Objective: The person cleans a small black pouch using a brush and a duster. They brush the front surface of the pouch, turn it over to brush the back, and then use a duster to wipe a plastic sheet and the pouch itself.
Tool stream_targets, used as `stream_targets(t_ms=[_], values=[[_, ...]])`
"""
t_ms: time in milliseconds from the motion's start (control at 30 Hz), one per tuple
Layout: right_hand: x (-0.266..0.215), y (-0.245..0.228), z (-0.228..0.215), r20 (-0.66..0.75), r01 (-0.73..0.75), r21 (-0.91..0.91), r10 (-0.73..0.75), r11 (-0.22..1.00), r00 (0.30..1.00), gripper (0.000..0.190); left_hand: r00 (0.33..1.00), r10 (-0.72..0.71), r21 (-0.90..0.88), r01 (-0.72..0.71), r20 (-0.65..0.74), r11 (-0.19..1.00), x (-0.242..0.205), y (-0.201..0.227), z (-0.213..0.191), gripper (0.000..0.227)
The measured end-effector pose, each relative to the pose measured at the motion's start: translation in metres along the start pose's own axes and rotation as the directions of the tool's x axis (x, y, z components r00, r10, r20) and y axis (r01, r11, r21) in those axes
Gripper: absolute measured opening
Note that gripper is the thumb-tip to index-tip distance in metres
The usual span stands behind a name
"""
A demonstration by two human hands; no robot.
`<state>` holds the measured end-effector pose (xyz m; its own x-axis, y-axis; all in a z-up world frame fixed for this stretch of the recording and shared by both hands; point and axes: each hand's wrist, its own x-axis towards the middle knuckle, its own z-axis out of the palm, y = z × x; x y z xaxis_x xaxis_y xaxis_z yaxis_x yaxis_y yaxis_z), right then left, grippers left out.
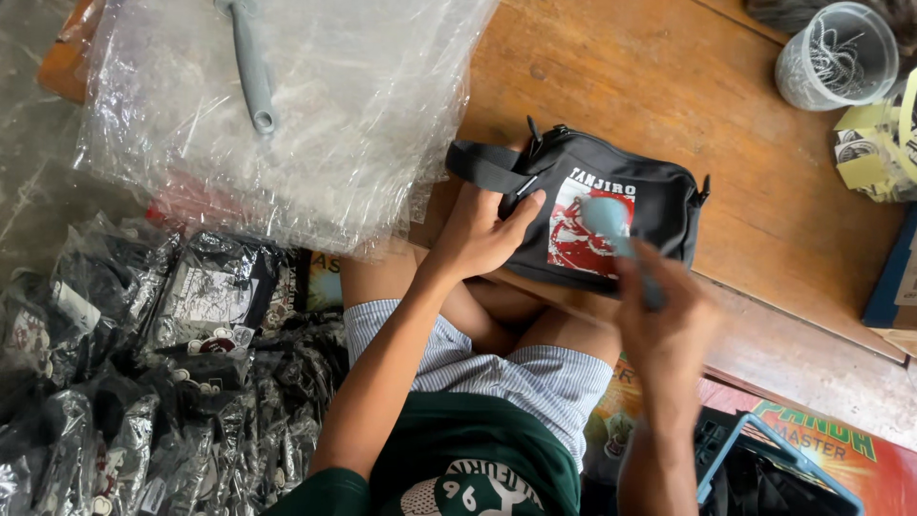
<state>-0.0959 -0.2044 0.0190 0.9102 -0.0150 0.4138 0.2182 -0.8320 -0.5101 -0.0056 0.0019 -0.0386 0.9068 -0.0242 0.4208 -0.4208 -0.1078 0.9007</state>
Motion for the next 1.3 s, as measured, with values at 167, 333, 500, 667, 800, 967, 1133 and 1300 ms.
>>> stream_targets(t_ms=[167,333,500,667,800,967,1133,1300], values=[[-0.010,0.025,-0.037,-0.117,-0.259,-0.082,0.249,0.962,0.961,0.021,0.996,0.007,0.008,-0.008,0.085,1.000,-0.002,0.006,-0.001,0.039],[-0.055,-0.012,-0.031,0.087,-0.278,0.112,0.269,0.954,0.959,0.016,0.998,0.011,0.068,-0.015,0.057,0.998,-0.005,0.003,0.000,0.040],[-0.061,0.024,-0.038,-0.121,-0.297,-0.063,0.288,0.953,0.950,0.022,0.998,0.021,0.105,-0.027,0.056,0.994,-0.014,-0.004,0.002,0.048],[-0.070,0.015,-0.046,-0.121,-0.372,0.166,0.393,0.913,0.911,0.027,0.999,0.032,0.061,-0.034,0.039,0.998,-0.006,0.010,-0.001,0.042],[-0.067,-0.002,-0.034,0.141,-0.210,0.139,0.191,0.968,0.972,0.024,0.997,0.064,0.087,-0.067,0.044,0.994,-0.007,0.004,-0.001,0.041],[-0.063,0.028,-0.041,-0.181,-0.269,-0.122,0.246,0.955,0.952,0.024,1.000,-0.003,0.050,0.002,0.019,0.999,-0.008,0.010,-0.001,0.048],[-0.067,0.011,-0.046,-0.106,-0.267,0.076,0.274,0.961,0.956,0.020,0.998,-0.022,0.083,0.018,0.053,0.996,-0.006,0.008,-0.002,0.049],[-0.071,0.015,-0.040,0.151,-0.309,0.107,0.292,0.945,0.945,0.024,0.998,-0.009,0.086,0.004,0.061,0.996,-0.008,0.006,-0.005,0.048]])
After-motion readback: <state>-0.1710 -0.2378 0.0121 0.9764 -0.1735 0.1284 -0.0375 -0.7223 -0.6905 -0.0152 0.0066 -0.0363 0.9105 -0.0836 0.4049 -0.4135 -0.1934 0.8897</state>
